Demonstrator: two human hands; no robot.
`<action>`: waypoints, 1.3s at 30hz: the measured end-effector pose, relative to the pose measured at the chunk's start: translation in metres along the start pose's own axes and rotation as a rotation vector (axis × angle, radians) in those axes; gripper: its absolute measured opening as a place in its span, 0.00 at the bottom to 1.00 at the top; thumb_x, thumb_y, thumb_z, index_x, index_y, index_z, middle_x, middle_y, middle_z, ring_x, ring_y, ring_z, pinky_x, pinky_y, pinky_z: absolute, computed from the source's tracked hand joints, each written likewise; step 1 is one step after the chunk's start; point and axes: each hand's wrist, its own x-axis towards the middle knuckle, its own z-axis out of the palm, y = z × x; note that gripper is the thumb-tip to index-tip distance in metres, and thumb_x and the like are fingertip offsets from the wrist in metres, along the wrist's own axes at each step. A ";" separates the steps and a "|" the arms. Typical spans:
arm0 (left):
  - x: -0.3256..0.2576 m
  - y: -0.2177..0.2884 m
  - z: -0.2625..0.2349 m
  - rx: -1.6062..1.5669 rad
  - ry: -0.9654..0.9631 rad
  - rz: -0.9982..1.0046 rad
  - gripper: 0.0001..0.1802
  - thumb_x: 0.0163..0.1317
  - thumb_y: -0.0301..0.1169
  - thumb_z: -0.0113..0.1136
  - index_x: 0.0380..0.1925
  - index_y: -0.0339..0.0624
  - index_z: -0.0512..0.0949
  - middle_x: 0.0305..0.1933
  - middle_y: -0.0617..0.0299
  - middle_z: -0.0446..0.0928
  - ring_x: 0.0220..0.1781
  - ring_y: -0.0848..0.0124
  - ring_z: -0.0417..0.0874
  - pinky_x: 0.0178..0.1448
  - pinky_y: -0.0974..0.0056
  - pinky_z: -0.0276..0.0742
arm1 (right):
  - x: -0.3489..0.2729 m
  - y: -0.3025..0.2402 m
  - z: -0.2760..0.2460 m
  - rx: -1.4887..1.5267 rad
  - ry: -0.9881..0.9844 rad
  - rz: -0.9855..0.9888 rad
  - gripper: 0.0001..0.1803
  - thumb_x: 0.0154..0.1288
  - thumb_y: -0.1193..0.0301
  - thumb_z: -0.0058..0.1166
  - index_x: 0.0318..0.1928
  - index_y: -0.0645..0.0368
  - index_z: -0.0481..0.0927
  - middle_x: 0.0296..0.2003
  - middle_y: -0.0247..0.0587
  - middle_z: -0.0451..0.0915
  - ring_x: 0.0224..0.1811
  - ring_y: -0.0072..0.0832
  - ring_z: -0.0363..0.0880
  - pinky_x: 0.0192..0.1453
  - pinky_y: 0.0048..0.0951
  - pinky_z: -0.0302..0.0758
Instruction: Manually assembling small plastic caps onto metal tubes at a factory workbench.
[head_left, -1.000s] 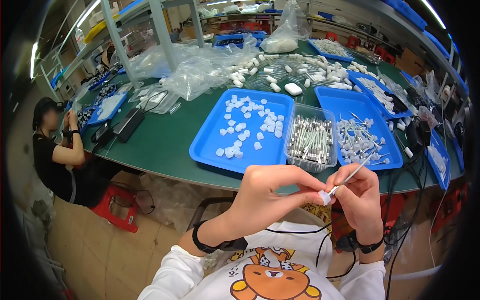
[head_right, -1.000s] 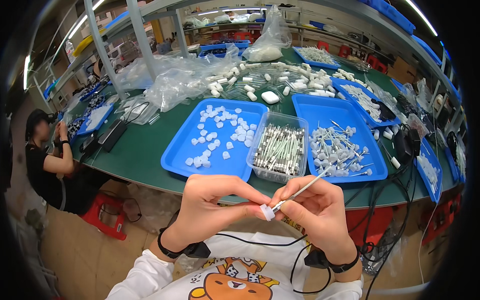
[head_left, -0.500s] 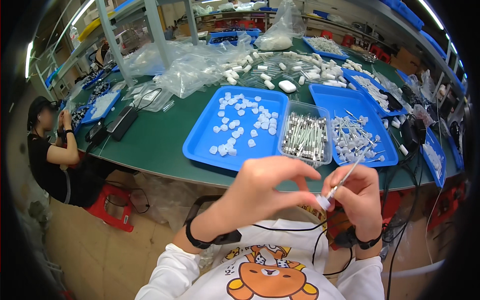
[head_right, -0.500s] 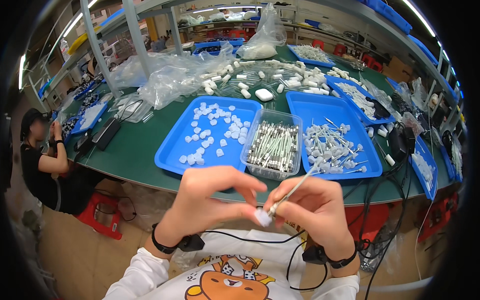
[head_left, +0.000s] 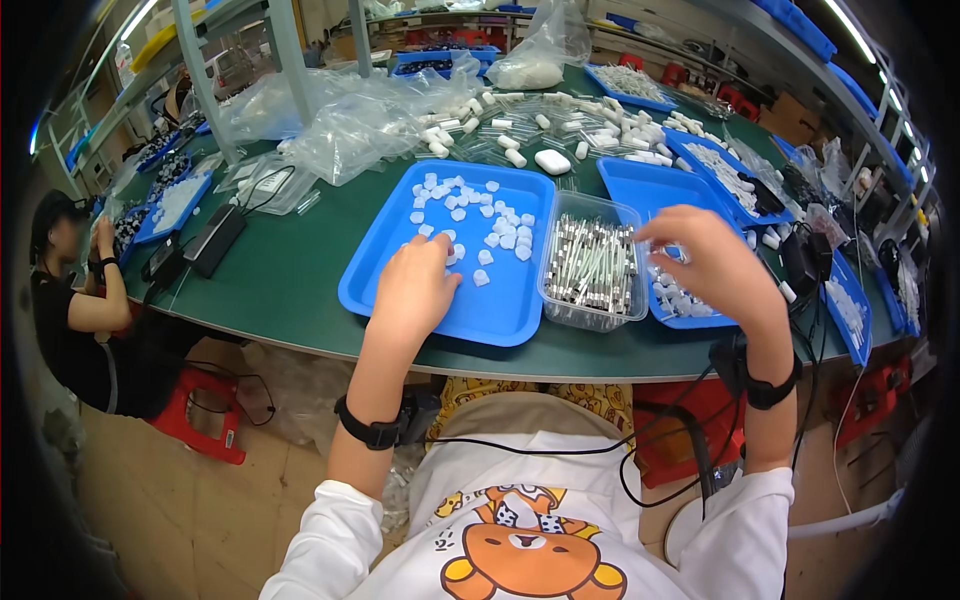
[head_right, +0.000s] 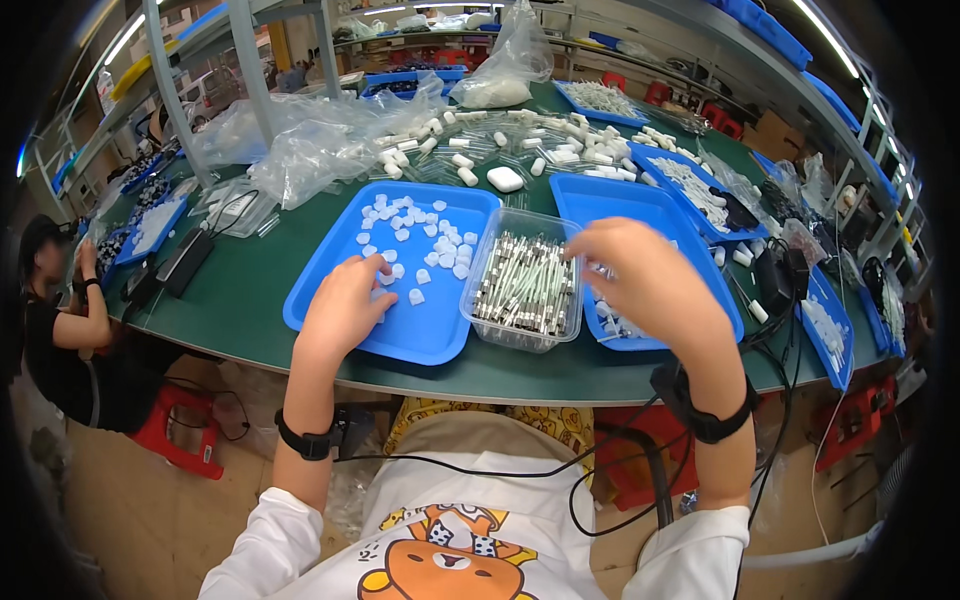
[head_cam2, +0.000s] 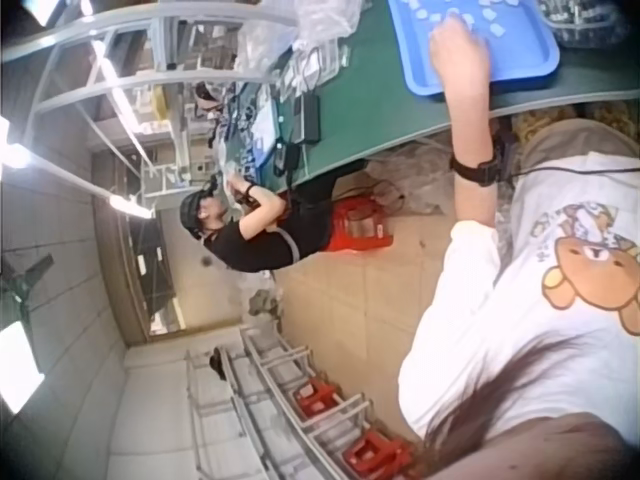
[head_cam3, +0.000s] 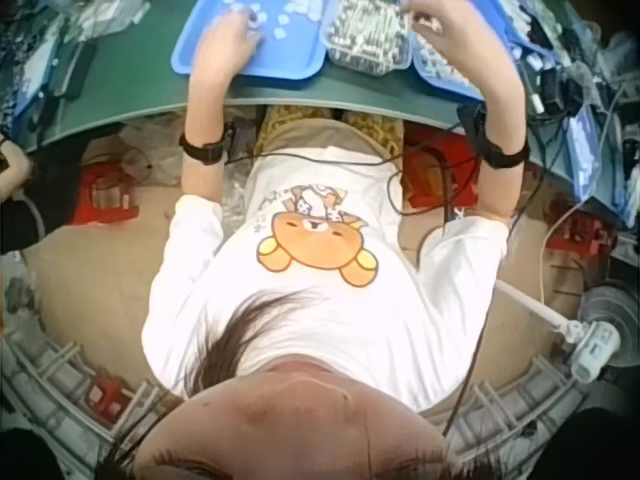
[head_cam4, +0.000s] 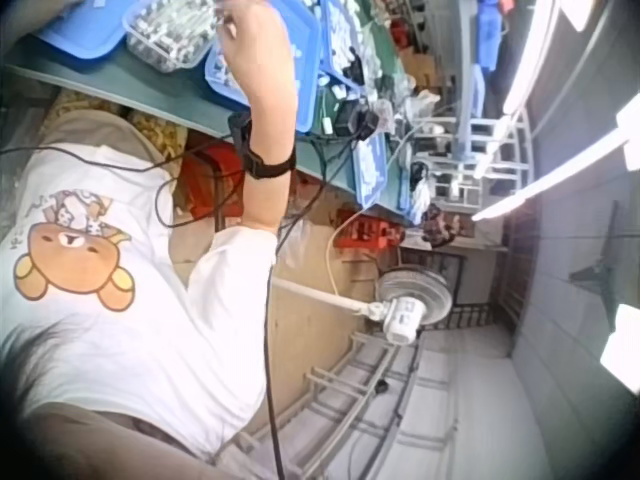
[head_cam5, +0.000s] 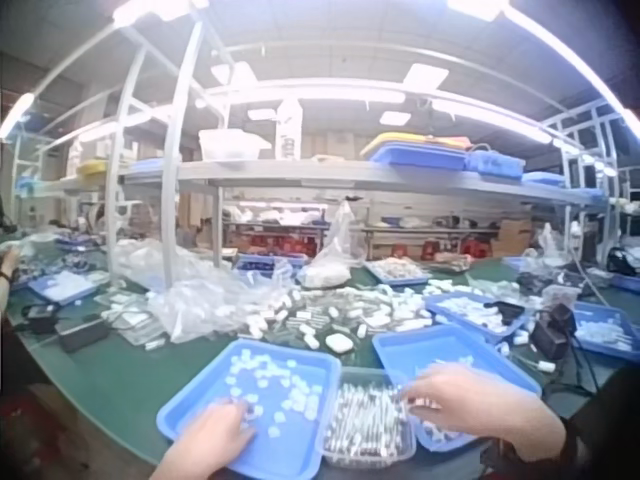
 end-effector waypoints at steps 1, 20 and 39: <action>0.001 0.000 0.000 -0.011 -0.004 0.002 0.14 0.46 0.26 0.64 0.34 0.35 0.76 0.33 0.50 0.76 0.35 0.56 0.78 0.40 0.59 0.74 | 0.007 -0.003 0.008 -0.003 -0.058 -0.204 0.09 0.51 0.81 0.54 0.36 0.63 0.77 0.33 0.44 0.76 0.39 0.37 0.75 0.43 0.34 0.71; -0.003 0.050 -0.029 -1.124 -0.081 0.253 0.12 0.48 0.17 0.63 0.35 0.31 0.76 0.39 0.57 0.76 0.42 0.71 0.79 0.48 0.67 0.76 | -0.004 -0.028 0.016 0.233 0.183 -0.348 0.08 0.52 0.82 0.55 0.35 0.62 0.75 0.32 0.39 0.77 0.37 0.34 0.75 0.41 0.30 0.73; -0.041 0.087 -0.049 -1.413 -0.342 0.444 0.15 0.44 0.15 0.65 0.35 0.30 0.76 0.39 0.48 0.77 0.46 0.61 0.79 0.49 0.61 0.77 | -0.069 -0.074 0.027 1.408 0.165 -0.129 0.08 0.59 0.87 0.44 0.39 0.69 0.73 0.37 0.46 0.72 0.37 0.28 0.75 0.40 0.26 0.74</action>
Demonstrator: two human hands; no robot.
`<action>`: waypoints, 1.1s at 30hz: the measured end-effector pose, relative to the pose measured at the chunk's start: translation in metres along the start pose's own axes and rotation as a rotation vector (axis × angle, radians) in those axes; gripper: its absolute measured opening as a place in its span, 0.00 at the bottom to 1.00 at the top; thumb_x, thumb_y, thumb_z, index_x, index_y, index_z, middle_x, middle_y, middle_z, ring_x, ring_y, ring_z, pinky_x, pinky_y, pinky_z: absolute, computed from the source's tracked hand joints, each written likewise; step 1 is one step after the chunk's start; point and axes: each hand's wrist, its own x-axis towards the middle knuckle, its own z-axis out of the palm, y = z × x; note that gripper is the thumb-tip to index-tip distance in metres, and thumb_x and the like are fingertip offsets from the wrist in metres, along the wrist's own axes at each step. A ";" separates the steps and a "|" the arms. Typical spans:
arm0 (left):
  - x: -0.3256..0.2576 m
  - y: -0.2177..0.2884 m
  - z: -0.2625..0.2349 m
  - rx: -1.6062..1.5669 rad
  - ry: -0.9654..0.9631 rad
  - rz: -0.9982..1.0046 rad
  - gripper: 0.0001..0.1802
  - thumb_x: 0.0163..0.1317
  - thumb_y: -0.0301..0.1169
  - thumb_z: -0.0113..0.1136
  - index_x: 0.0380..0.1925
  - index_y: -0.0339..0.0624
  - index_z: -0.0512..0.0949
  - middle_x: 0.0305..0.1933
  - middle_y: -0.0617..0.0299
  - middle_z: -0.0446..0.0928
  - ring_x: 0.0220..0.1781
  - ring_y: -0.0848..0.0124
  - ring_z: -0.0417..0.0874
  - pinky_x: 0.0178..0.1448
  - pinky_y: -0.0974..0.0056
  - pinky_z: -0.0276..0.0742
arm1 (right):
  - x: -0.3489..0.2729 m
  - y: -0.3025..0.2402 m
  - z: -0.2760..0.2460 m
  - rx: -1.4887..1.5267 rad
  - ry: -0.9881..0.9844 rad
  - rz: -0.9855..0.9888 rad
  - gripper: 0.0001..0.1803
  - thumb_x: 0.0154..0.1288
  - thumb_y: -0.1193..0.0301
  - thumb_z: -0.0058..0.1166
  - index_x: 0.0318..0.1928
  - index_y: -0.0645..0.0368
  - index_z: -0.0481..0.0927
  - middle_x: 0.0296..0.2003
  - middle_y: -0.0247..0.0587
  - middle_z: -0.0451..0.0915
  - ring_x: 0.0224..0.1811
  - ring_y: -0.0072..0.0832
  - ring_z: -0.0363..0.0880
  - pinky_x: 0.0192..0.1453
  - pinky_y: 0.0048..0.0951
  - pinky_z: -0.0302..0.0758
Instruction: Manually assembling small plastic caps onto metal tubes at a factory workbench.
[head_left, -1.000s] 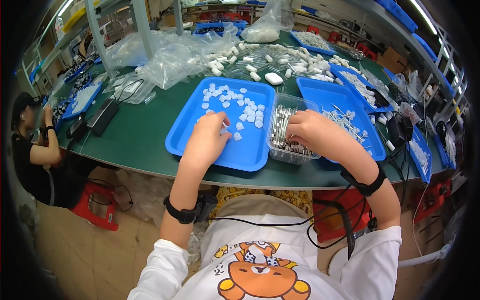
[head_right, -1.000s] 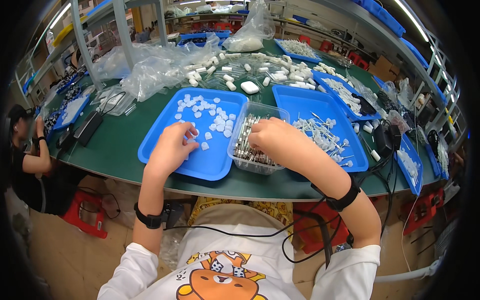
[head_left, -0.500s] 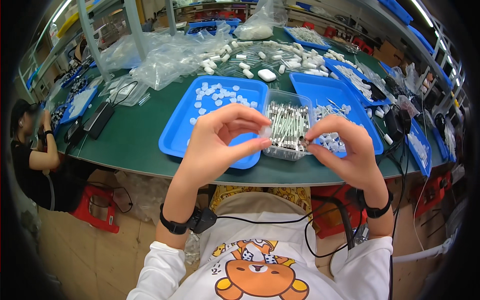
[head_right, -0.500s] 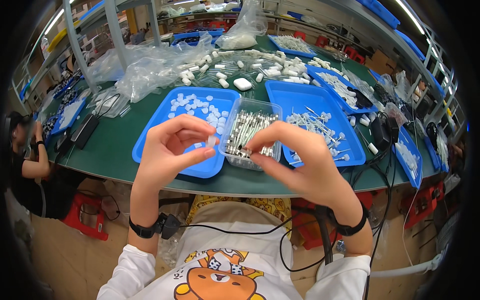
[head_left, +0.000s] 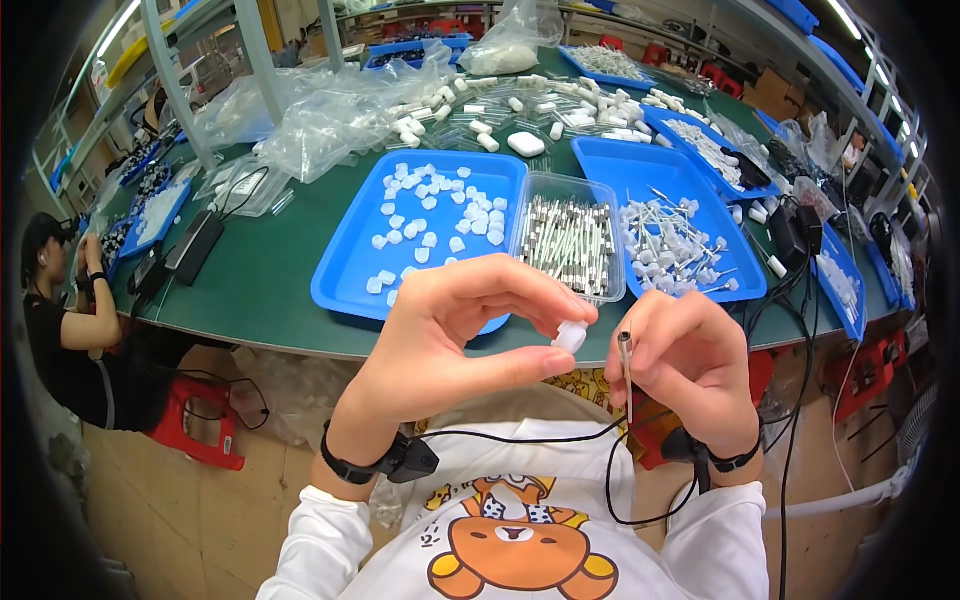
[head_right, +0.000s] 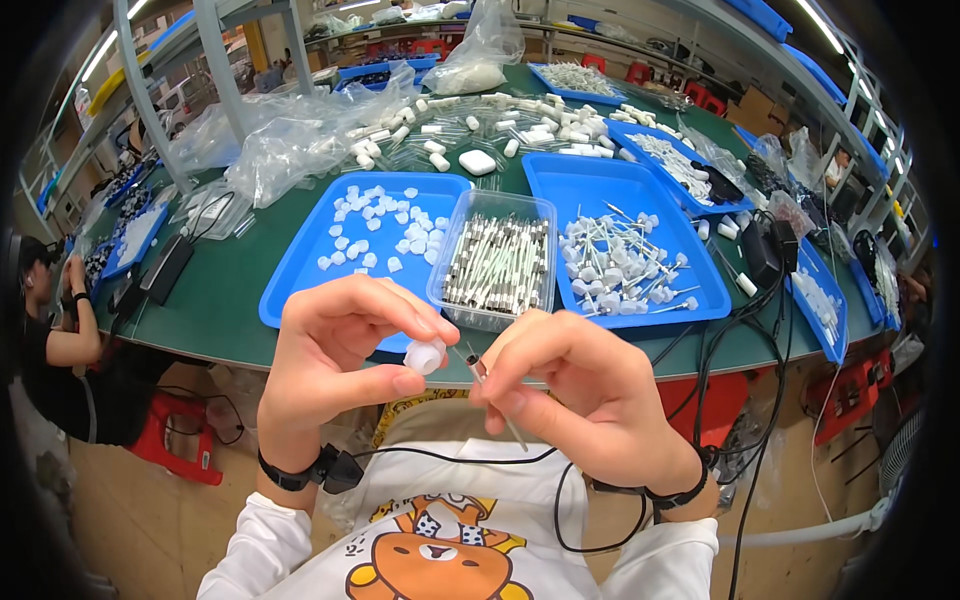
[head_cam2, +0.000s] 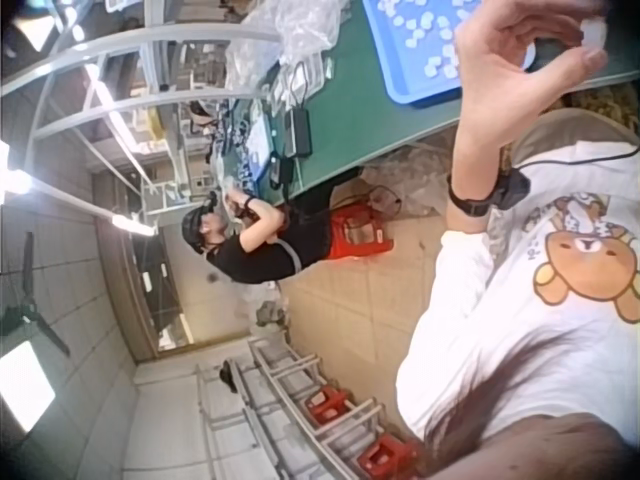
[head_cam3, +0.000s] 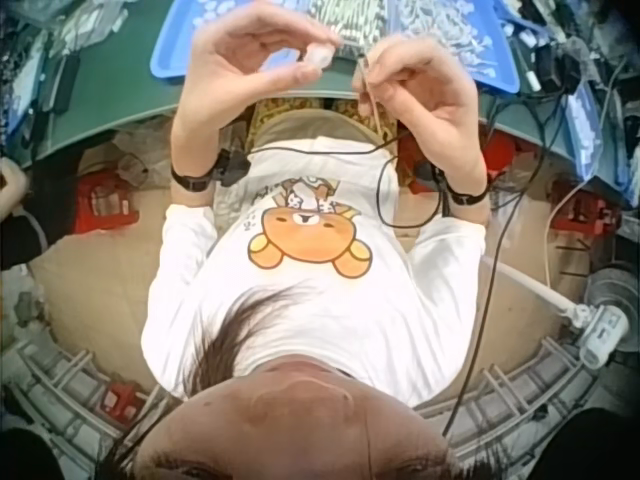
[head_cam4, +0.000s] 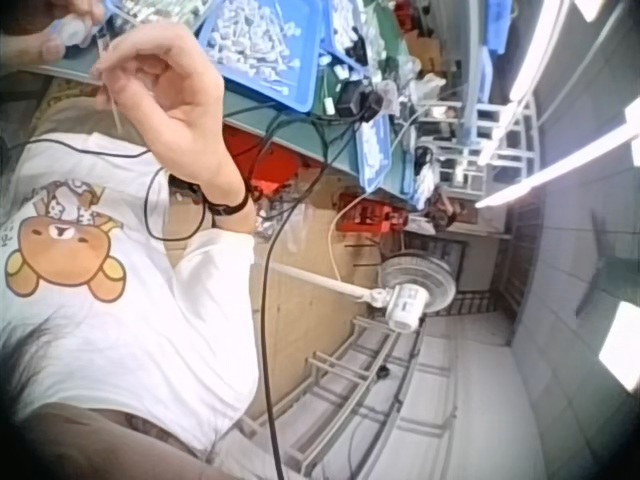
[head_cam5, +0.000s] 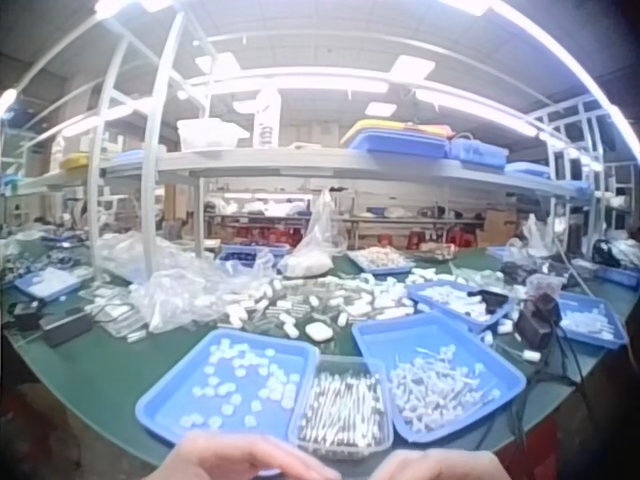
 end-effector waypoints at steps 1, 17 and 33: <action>0.000 0.000 0.001 -0.020 0.004 -0.005 0.15 0.44 0.15 0.65 0.35 0.30 0.76 0.39 0.47 0.77 0.47 0.60 0.79 0.49 0.61 0.77 | -0.001 0.001 0.000 0.004 -0.028 0.002 0.09 0.59 0.87 0.44 0.39 0.69 0.73 0.37 0.46 0.72 0.37 0.27 0.75 0.39 0.26 0.74; -0.009 0.000 0.023 -0.703 0.063 -0.592 0.10 0.55 0.25 0.47 0.38 0.38 0.64 0.31 0.60 0.64 0.23 0.78 0.60 0.28 0.71 0.58 | -0.011 0.008 -0.001 -0.177 -0.039 -0.207 0.15 0.47 0.87 0.59 0.39 0.68 0.77 0.34 0.45 0.79 0.36 0.30 0.76 0.38 0.26 0.71; -0.020 0.009 0.037 0.076 0.149 -0.075 0.06 0.52 0.22 0.60 0.32 0.38 0.76 0.25 0.70 0.61 0.22 0.85 0.56 0.28 0.77 0.51 | -0.013 0.010 0.017 -0.632 -0.009 -0.452 0.18 0.45 0.86 0.60 0.41 0.65 0.79 0.35 0.44 0.78 0.34 0.32 0.77 0.33 0.27 0.73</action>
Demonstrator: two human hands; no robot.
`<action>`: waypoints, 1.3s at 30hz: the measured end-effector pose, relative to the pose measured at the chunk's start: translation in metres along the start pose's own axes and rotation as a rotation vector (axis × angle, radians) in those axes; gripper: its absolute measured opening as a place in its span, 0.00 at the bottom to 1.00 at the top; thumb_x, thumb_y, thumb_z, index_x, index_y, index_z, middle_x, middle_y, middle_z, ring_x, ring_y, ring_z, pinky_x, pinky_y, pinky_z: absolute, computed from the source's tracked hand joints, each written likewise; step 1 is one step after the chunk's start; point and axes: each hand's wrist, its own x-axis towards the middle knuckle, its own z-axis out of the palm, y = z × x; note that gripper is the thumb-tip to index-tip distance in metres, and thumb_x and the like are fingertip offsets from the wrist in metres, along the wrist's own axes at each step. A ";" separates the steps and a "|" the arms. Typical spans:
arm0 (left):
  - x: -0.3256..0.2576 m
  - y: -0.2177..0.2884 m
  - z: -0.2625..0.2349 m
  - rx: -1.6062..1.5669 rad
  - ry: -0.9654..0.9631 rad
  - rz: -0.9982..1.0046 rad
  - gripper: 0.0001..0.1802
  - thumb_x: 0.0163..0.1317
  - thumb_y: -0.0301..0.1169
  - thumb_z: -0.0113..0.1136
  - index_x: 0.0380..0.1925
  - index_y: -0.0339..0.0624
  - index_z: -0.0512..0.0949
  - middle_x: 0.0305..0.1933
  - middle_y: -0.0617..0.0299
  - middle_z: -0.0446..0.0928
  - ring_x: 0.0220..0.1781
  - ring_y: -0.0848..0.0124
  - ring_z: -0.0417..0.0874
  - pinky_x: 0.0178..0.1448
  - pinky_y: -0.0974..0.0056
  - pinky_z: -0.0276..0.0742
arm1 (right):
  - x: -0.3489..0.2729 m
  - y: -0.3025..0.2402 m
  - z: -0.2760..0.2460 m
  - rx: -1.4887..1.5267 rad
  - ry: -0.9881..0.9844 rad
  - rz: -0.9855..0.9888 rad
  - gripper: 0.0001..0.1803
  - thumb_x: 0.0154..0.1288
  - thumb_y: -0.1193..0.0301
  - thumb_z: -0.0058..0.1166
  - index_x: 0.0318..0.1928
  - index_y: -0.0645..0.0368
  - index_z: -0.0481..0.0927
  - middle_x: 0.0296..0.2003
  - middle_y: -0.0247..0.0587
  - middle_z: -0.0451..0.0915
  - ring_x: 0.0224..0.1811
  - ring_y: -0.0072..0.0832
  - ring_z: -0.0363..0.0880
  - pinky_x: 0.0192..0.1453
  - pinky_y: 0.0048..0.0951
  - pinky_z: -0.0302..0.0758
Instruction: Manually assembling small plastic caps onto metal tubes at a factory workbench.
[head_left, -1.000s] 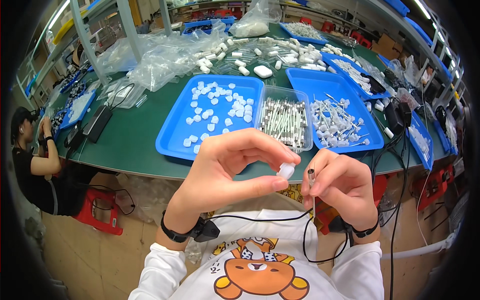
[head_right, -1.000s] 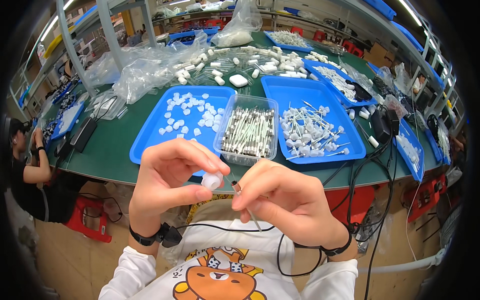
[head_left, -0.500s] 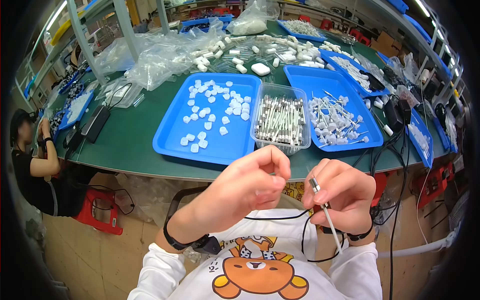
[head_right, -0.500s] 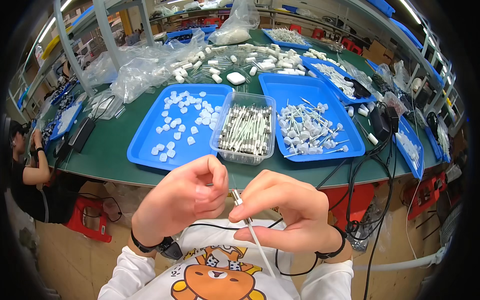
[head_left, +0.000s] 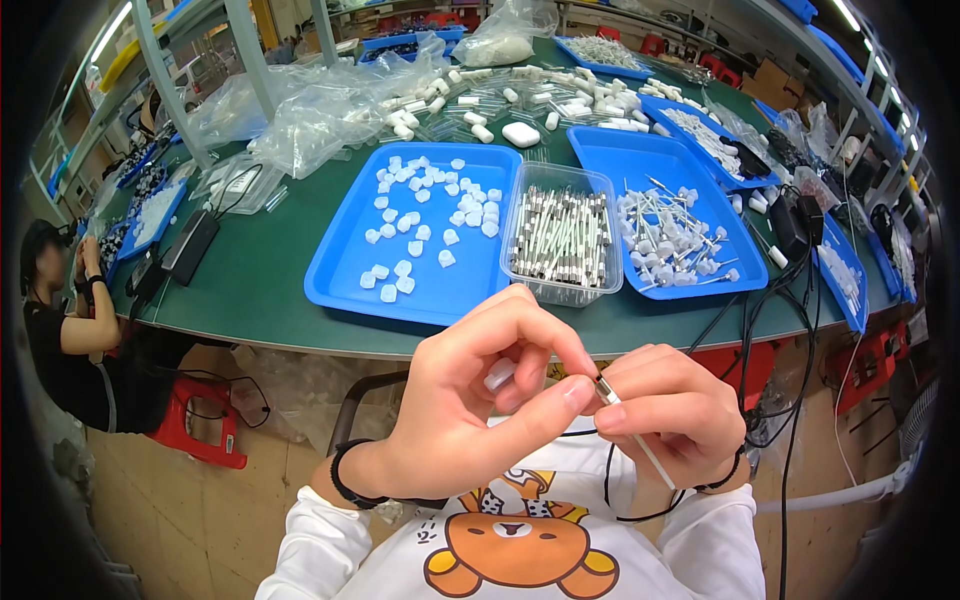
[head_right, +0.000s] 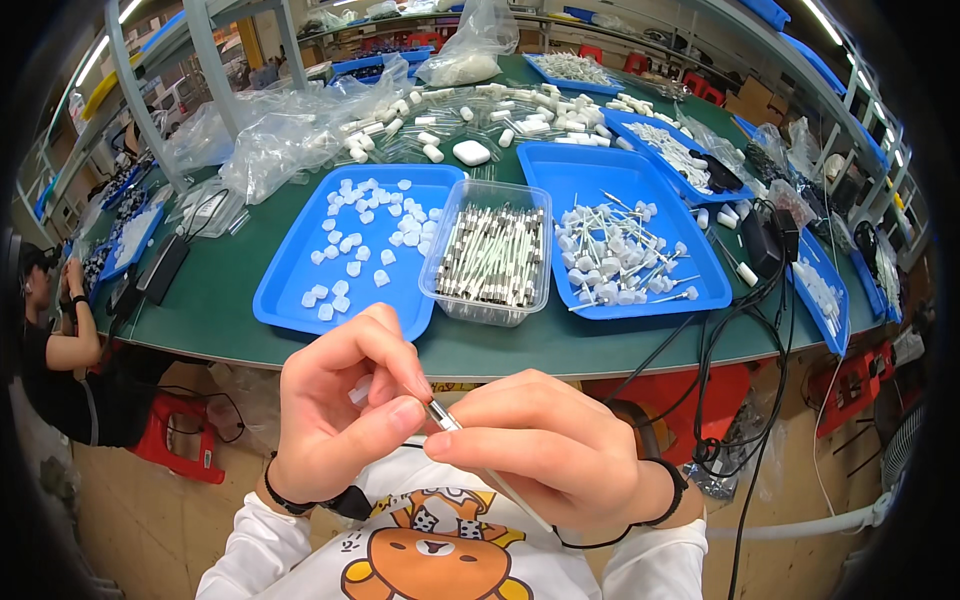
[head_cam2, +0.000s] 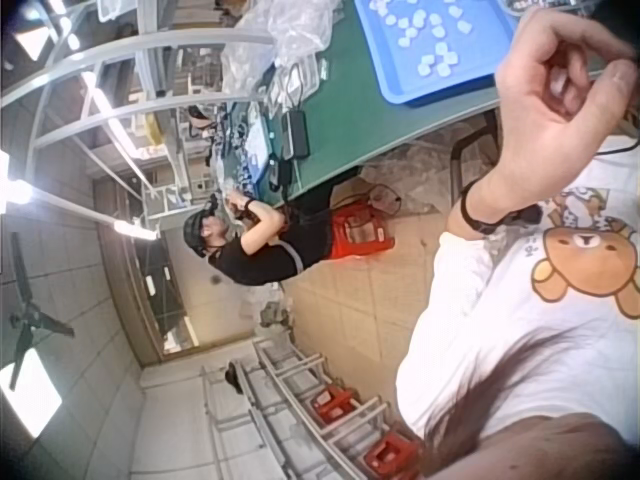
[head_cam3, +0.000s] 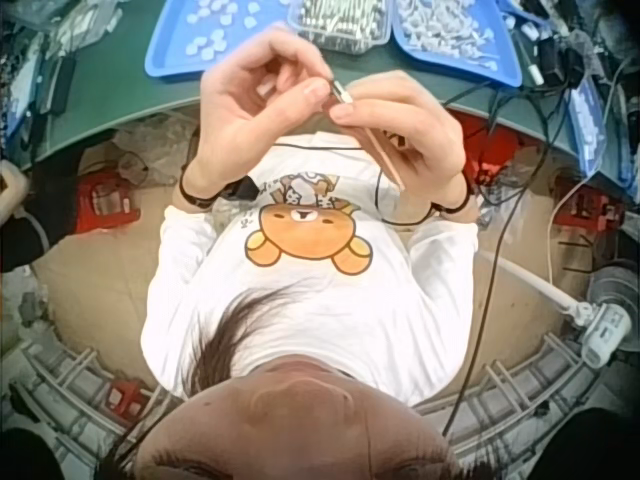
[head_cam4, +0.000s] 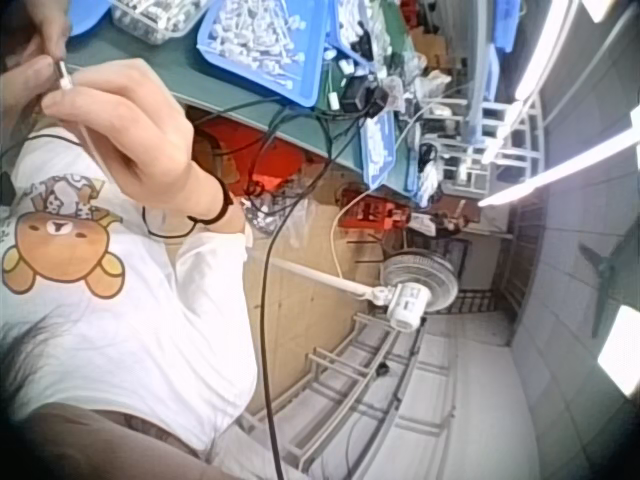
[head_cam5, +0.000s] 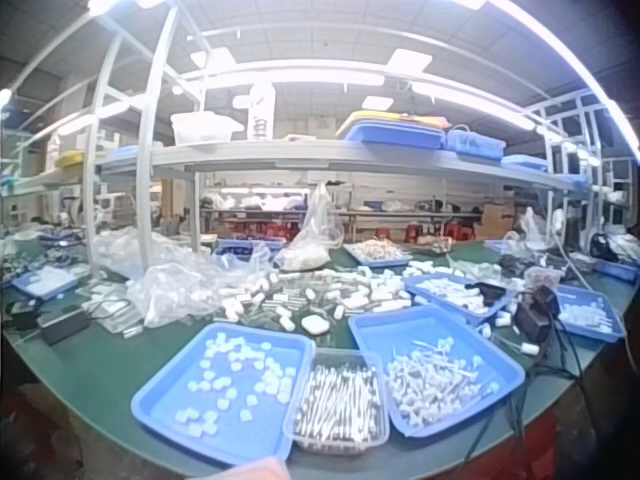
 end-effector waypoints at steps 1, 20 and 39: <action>0.000 -0.001 0.000 -0.013 0.008 0.001 0.06 0.52 0.22 0.60 0.32 0.38 0.76 0.25 0.70 0.61 0.22 0.85 0.56 0.28 0.77 0.51 | 0.000 0.000 0.001 -0.011 0.001 -0.005 0.18 0.45 0.86 0.60 0.41 0.66 0.79 0.35 0.44 0.78 0.34 0.32 0.77 0.33 0.27 0.74; -0.010 -0.014 0.020 -0.411 0.161 -0.076 0.09 0.54 0.23 0.58 0.36 0.35 0.75 0.27 0.69 0.63 0.27 0.83 0.60 0.33 0.77 0.54 | -0.007 0.002 0.010 -0.024 0.089 -0.007 0.17 0.47 0.85 0.60 0.41 0.65 0.78 0.38 0.49 0.78 0.38 0.35 0.80 0.40 0.28 0.78; 0.008 0.000 0.008 -0.469 -0.024 -0.079 0.33 0.56 0.23 0.44 0.64 0.34 0.51 0.67 0.40 0.52 0.64 0.57 0.62 0.64 0.60 0.61 | 0.005 -0.013 -0.013 -0.170 0.041 0.071 0.18 0.43 0.84 0.63 0.37 0.55 0.83 0.36 0.38 0.75 0.35 0.27 0.75 0.35 0.24 0.71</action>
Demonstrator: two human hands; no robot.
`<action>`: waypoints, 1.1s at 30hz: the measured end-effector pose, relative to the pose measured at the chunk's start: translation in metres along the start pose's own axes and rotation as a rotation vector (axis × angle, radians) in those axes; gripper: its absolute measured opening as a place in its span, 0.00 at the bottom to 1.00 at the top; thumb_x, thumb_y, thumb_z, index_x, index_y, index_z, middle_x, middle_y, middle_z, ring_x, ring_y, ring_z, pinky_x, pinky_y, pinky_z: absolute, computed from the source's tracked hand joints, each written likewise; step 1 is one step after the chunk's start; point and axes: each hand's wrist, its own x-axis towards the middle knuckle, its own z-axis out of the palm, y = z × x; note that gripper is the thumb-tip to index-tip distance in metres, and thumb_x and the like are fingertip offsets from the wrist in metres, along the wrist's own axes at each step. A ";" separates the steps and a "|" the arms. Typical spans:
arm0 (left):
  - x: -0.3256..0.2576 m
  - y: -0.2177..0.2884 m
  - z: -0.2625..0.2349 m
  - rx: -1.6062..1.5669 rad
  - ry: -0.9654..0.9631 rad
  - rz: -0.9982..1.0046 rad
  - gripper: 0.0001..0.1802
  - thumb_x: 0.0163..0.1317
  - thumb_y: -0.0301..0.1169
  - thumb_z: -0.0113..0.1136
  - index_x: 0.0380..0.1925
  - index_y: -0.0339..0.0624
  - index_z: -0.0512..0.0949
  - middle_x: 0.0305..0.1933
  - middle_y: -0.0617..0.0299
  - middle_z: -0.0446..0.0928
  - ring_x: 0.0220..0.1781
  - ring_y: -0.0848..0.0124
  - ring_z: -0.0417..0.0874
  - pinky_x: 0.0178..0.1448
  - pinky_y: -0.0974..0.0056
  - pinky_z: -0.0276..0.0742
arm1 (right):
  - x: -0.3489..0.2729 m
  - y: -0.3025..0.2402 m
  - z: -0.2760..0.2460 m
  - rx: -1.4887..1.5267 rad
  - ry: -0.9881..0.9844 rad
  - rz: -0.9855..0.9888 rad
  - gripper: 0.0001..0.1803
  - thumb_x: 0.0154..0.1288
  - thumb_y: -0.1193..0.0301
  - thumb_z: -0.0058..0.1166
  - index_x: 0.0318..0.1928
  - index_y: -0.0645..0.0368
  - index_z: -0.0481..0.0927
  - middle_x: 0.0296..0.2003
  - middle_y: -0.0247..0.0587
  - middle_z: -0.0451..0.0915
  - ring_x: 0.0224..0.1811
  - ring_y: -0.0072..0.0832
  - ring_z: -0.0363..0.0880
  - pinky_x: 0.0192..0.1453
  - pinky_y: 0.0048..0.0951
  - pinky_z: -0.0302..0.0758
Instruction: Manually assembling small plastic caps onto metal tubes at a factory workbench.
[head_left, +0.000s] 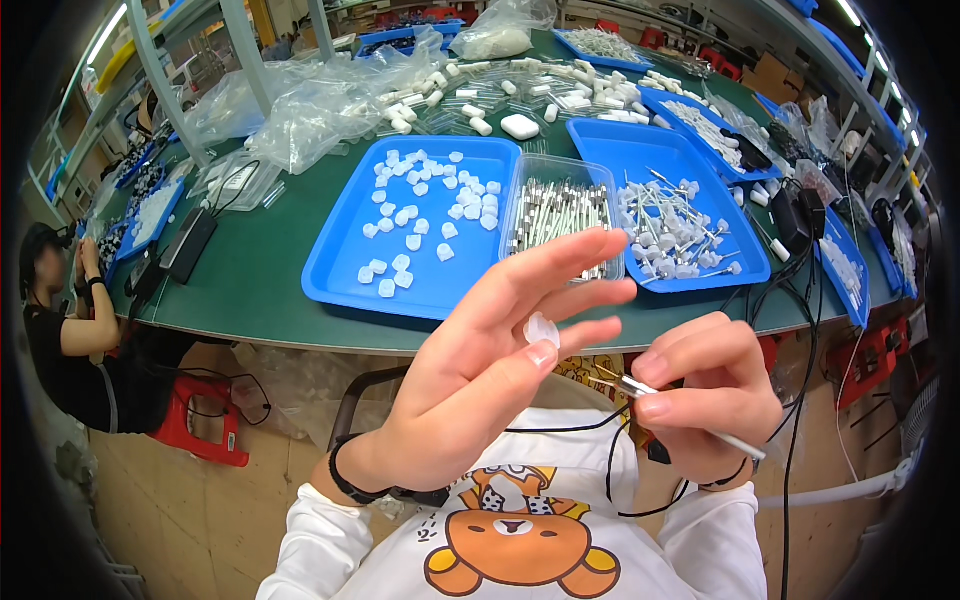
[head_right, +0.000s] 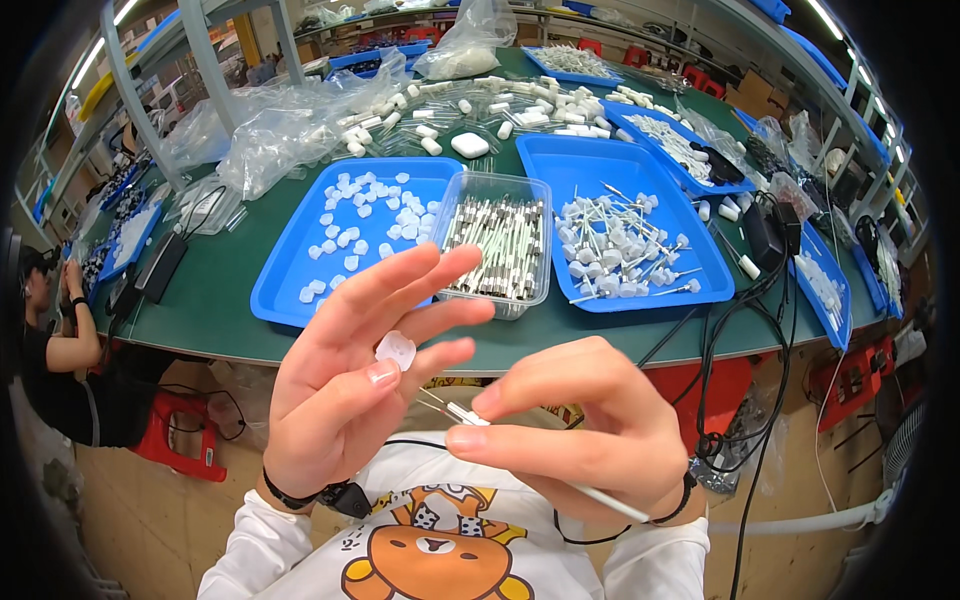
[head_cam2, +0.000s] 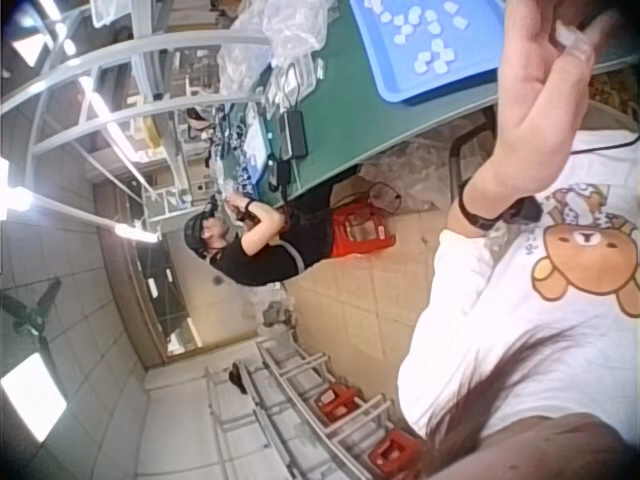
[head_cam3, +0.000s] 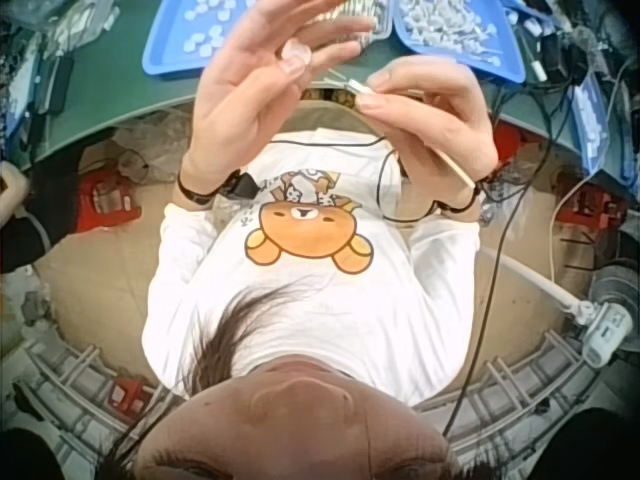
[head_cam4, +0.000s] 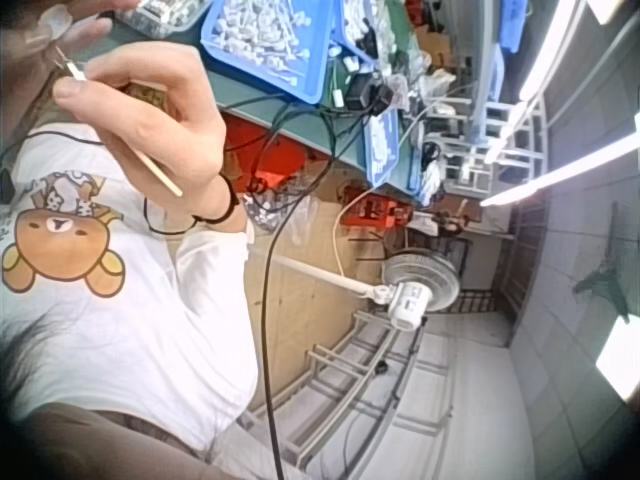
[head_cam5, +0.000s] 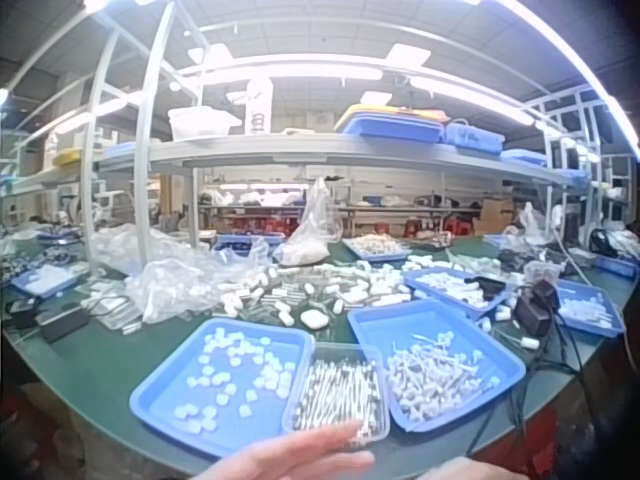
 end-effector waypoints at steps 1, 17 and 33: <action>0.000 -0.001 -0.001 -0.008 -0.008 0.011 0.32 0.57 0.24 0.44 0.64 0.35 0.51 0.68 0.41 0.50 0.67 0.55 0.59 0.66 0.57 0.59 | 0.000 0.000 0.001 -0.044 0.009 -0.012 0.18 0.43 0.84 0.63 0.37 0.56 0.82 0.36 0.38 0.75 0.35 0.27 0.75 0.35 0.24 0.71; 0.000 -0.014 -0.001 0.392 -0.095 0.293 0.25 0.62 0.20 0.36 0.61 0.34 0.52 0.66 0.40 0.52 0.68 0.52 0.56 0.69 0.52 0.53 | 0.000 0.011 0.006 -0.039 0.008 -0.064 0.18 0.42 0.86 0.62 0.38 0.62 0.81 0.36 0.41 0.76 0.36 0.31 0.76 0.36 0.26 0.71; 0.000 -0.012 -0.001 0.360 -0.070 0.268 0.23 0.62 0.21 0.37 0.58 0.32 0.54 0.64 0.40 0.56 0.66 0.52 0.60 0.68 0.52 0.55 | 0.000 0.010 0.007 -0.013 0.024 0.000 0.17 0.42 0.85 0.63 0.37 0.61 0.81 0.36 0.39 0.76 0.35 0.30 0.76 0.35 0.26 0.72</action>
